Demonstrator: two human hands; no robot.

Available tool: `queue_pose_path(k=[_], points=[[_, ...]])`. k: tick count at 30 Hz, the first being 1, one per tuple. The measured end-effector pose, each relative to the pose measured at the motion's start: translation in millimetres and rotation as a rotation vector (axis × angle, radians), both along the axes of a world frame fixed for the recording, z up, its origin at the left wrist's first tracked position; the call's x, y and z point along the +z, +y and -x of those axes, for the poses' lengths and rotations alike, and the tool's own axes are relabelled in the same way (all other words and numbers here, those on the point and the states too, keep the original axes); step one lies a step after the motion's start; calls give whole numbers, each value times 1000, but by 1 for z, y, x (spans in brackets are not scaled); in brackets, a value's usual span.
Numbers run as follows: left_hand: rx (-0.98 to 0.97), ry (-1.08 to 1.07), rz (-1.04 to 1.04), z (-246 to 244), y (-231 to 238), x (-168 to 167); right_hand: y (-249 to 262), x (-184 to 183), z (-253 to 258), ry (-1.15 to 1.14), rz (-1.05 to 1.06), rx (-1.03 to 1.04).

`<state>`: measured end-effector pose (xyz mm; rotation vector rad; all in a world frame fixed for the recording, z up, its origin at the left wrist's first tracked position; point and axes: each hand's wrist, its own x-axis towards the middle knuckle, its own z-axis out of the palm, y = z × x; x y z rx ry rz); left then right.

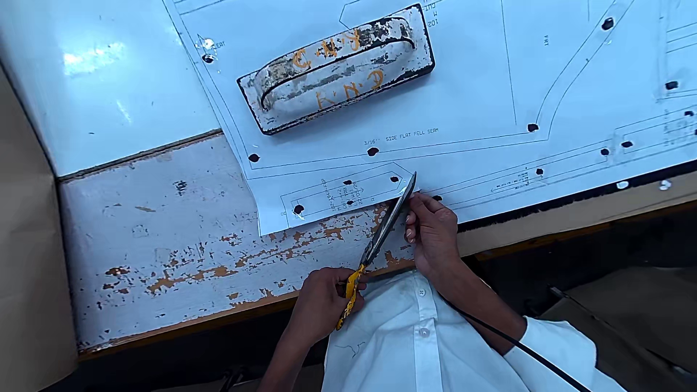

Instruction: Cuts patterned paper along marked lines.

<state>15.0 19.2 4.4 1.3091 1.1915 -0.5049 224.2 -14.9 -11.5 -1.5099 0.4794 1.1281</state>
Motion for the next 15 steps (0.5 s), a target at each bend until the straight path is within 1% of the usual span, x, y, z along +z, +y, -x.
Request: queue_pose_path(k=[15], points=[[35,-14,4,7,-5,-2,0,-1,2,-17,-5,-5]])
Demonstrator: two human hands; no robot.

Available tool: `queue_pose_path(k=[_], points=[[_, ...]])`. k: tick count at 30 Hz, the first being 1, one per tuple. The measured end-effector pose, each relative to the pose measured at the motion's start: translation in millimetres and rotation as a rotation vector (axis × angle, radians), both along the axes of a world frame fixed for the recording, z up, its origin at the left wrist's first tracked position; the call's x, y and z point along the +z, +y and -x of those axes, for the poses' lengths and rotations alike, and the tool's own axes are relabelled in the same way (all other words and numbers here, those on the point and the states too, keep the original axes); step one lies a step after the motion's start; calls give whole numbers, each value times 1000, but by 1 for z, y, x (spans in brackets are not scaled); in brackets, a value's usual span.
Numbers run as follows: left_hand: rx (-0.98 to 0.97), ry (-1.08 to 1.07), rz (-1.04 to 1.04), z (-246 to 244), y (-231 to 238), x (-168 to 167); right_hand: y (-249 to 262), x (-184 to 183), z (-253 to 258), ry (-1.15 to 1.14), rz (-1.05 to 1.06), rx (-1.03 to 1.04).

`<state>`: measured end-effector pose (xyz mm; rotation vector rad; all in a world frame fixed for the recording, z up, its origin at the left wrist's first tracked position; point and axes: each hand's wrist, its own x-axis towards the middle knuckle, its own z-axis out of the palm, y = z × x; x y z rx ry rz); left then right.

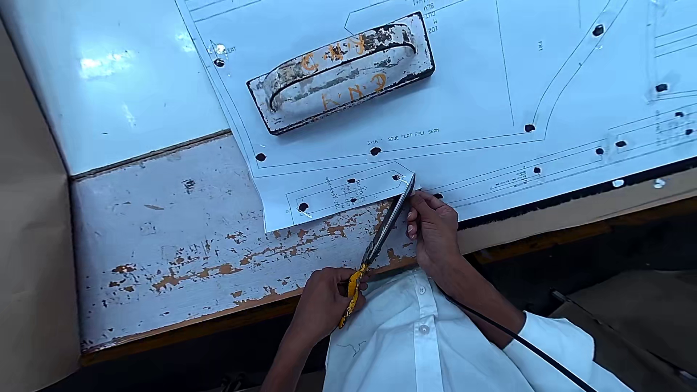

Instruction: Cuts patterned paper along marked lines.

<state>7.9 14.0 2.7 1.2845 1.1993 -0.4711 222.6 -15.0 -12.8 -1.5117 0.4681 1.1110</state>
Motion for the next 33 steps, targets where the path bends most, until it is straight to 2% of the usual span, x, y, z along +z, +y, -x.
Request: queue_pose_path(k=[11,20,24,26,30,33], points=[[3,-79,108,52,-6,14,0,6,-10,29,-47,-8],[-51,-84,59,37,-5,11,-6,4,-18,47,-63,42],[-29,-67,47,28,-7,16,-12,4,-19,-172,-104,231],[-36,-44,31,29,-9,20,-17,-1,-20,-375,-125,392],[-62,30,4,40,-13,34,-26,-14,-25,-853,-39,700],[-50,103,-29,54,-16,43,-29,-18,-28,-981,-17,779]])
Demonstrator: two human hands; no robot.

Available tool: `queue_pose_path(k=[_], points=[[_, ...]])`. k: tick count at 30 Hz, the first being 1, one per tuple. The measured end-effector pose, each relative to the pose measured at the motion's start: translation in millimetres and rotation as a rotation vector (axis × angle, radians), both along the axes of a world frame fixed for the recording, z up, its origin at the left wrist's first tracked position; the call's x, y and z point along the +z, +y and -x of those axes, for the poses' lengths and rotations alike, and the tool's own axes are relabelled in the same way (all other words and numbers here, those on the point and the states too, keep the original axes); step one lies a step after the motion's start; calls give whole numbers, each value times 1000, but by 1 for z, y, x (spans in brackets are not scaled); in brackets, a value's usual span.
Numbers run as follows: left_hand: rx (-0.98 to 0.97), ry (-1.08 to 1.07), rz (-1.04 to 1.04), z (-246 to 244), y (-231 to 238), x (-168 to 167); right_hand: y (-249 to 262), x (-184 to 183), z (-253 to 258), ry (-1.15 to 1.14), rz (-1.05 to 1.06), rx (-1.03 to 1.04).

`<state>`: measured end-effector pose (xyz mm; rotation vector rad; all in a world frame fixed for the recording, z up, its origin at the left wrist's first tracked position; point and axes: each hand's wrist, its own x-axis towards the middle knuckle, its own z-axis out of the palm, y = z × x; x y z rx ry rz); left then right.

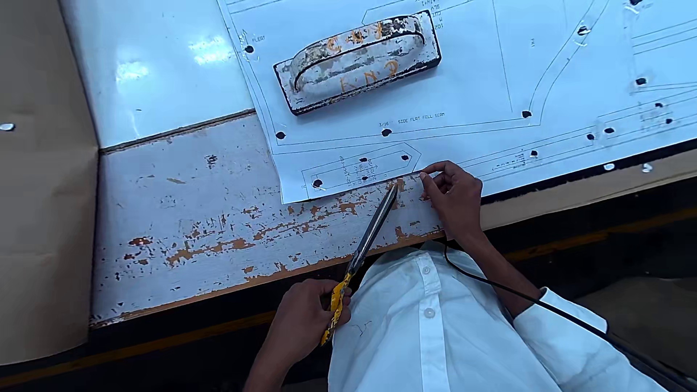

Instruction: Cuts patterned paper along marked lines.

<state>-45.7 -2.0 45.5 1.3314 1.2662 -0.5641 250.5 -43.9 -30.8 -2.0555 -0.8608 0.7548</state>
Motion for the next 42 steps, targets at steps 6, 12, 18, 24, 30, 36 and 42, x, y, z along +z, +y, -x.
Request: queue_pose_path(k=[6,12,18,24,30,36,42], points=[[48,54,-85,17,4,3,-2,-2,-1,50,4,31],[28,43,-110,8,4,-6,-5,2,-3,166,18,1],[-17,-19,-132,-4,2,-25,-5,12,-2,427,105,-116],[-99,-43,-132,-37,5,-33,6,22,3,732,114,-342],[-45,-129,-73,-43,6,-42,16,35,11,902,111,-522],[34,-175,41,-44,17,-35,30,31,17,963,114,-675],[1,-160,23,-44,17,-36,33,26,21,949,77,-745]])
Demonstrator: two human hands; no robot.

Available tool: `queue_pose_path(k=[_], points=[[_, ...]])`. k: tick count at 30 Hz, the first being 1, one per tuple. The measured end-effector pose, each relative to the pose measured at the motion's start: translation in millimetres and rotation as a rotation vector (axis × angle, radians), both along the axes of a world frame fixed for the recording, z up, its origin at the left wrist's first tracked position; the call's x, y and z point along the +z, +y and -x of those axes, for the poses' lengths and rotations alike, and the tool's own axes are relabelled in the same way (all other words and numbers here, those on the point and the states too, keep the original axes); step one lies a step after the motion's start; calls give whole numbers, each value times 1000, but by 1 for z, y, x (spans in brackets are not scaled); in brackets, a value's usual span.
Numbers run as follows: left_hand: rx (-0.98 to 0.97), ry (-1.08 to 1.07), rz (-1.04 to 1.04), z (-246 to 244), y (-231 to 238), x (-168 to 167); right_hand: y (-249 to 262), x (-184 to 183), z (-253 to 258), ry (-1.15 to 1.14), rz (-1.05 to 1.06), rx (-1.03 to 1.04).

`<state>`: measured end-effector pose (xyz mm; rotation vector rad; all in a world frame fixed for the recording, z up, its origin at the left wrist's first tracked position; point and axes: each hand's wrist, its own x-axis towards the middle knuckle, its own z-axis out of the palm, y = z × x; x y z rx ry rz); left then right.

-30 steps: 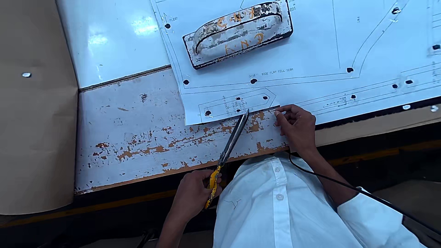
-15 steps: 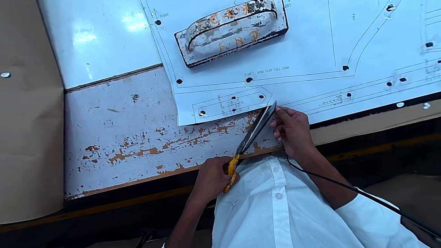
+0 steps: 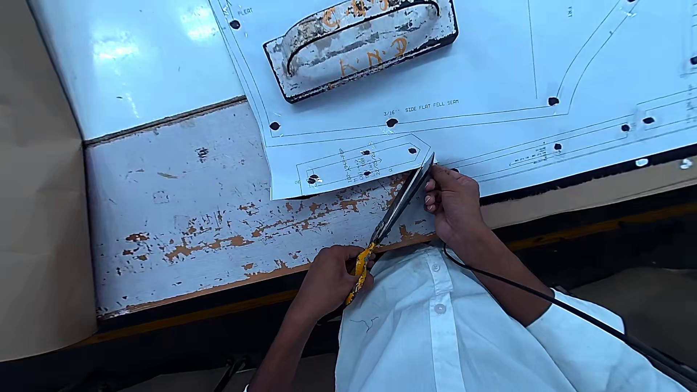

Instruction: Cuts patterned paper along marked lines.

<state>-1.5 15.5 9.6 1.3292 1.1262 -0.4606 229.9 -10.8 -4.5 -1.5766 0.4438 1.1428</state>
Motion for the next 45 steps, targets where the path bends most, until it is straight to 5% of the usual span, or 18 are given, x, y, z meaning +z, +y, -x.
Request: queue_pose_path(k=[45], points=[[81,34,40,-4,-5,-11,0,-6,8,-43,-43,-49]])
